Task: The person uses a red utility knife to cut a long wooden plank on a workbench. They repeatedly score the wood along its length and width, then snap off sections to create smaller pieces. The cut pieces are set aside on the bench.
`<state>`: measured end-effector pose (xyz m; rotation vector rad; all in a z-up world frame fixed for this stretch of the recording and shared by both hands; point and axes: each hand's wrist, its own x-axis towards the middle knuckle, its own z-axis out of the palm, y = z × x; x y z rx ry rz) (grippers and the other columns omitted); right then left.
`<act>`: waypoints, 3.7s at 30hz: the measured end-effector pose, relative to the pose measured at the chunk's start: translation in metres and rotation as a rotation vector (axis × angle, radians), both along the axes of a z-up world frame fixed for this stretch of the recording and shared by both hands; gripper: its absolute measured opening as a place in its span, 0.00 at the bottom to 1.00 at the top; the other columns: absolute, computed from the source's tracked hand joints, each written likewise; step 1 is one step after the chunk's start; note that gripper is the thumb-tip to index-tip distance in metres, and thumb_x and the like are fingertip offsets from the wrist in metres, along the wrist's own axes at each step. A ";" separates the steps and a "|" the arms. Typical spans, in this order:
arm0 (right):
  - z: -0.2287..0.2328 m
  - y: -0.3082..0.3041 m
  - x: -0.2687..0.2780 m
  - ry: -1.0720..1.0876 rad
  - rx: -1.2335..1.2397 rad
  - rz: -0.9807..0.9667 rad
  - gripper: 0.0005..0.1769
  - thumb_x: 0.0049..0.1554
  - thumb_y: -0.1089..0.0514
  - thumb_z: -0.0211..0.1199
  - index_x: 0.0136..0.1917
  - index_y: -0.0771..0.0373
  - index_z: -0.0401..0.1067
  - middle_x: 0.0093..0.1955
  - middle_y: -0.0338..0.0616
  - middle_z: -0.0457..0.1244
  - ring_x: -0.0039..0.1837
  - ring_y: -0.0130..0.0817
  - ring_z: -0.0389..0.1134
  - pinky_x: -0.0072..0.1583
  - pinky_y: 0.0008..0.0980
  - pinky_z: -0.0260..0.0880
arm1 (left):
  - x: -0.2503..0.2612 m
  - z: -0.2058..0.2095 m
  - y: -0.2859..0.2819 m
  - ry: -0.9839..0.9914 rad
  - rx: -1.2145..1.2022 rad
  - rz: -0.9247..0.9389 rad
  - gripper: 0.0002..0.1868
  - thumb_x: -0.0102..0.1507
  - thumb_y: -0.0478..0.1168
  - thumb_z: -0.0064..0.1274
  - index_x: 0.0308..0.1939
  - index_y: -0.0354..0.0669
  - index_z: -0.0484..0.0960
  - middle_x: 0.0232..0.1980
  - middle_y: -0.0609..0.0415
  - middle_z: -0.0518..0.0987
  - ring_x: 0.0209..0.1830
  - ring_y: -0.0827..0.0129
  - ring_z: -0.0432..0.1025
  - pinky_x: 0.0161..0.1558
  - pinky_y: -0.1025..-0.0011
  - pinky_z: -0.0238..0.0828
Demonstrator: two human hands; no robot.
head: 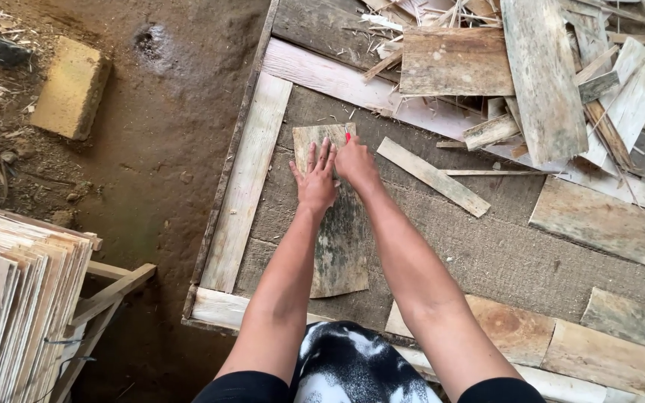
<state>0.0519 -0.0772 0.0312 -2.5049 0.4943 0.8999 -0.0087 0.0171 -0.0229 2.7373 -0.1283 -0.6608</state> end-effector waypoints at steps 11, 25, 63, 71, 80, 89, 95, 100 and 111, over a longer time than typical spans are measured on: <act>0.049 0.011 -0.019 -0.012 0.011 -0.004 0.31 0.61 0.46 0.42 0.67 0.74 0.58 0.60 0.73 0.66 0.64 0.70 0.68 0.63 0.61 0.70 | 0.000 -0.008 0.000 -0.005 0.007 -0.009 0.51 0.65 0.50 0.58 0.83 0.63 0.39 0.86 0.71 0.30 0.85 0.64 0.24 0.73 0.23 0.31; 0.014 -0.007 -0.041 0.034 0.027 -0.032 0.33 0.62 0.48 0.43 0.72 0.73 0.55 0.63 0.73 0.65 0.66 0.68 0.67 0.65 0.60 0.69 | 0.001 -0.005 0.001 0.000 -0.012 -0.017 0.52 0.65 0.50 0.58 0.83 0.62 0.37 0.86 0.69 0.29 0.85 0.63 0.23 0.72 0.22 0.31; 0.026 -0.001 -0.042 0.136 -0.086 0.072 0.22 0.57 0.57 0.48 0.50 0.73 0.78 0.32 0.55 0.71 0.45 0.53 0.76 0.57 0.50 0.75 | 0.000 -0.003 0.002 0.016 -0.013 -0.027 0.46 0.68 0.48 0.54 0.82 0.72 0.41 0.86 0.67 0.27 0.85 0.62 0.20 0.72 0.21 0.28; 0.028 -0.006 -0.051 0.126 -0.037 0.051 0.23 0.56 0.56 0.47 0.49 0.75 0.78 0.27 0.52 0.69 0.34 0.46 0.75 0.48 0.47 0.77 | 0.001 -0.004 0.003 0.021 -0.023 -0.023 0.47 0.67 0.50 0.55 0.82 0.73 0.41 0.86 0.68 0.28 0.85 0.62 0.21 0.71 0.21 0.28; 0.017 -0.016 -0.090 0.194 -0.016 0.029 0.26 0.58 0.59 0.46 0.60 0.80 0.73 0.37 0.59 0.71 0.38 0.48 0.75 0.50 0.51 0.76 | -0.003 0.013 0.004 0.041 -0.020 -0.027 0.46 0.68 0.50 0.54 0.82 0.72 0.40 0.86 0.67 0.28 0.85 0.62 0.22 0.72 0.22 0.26; 0.020 -0.018 -0.101 0.177 0.036 -0.016 0.27 0.58 0.58 0.45 0.58 0.84 0.71 0.28 0.55 0.68 0.31 0.46 0.73 0.44 0.51 0.75 | -0.049 0.048 -0.003 -0.093 0.052 -0.007 0.38 0.67 0.51 0.53 0.80 0.71 0.54 0.86 0.59 0.36 0.85 0.55 0.31 0.72 0.24 0.33; 0.015 -0.016 -0.102 0.129 0.056 0.000 0.22 0.57 0.59 0.49 0.51 0.80 0.76 0.27 0.56 0.68 0.30 0.47 0.73 0.43 0.50 0.75 | -0.084 0.021 -0.002 -0.012 0.028 -0.033 0.44 0.65 0.52 0.55 0.81 0.71 0.47 0.86 0.61 0.32 0.85 0.54 0.28 0.73 0.25 0.34; 0.029 -0.015 -0.105 0.121 0.014 0.010 0.22 0.57 0.58 0.48 0.50 0.78 0.77 0.27 0.53 0.67 0.29 0.44 0.72 0.42 0.48 0.75 | -0.075 -0.003 -0.008 0.031 0.027 0.004 0.46 0.66 0.52 0.54 0.81 0.76 0.42 0.86 0.67 0.28 0.85 0.58 0.23 0.73 0.25 0.28; 0.045 -0.025 -0.160 0.184 0.017 0.001 0.23 0.56 0.58 0.46 0.50 0.76 0.78 0.27 0.51 0.68 0.37 0.47 0.75 0.46 0.51 0.75 | -0.079 0.008 -0.011 0.028 0.078 0.015 0.46 0.67 0.57 0.52 0.81 0.80 0.40 0.85 0.70 0.28 0.85 0.61 0.23 0.75 0.28 0.28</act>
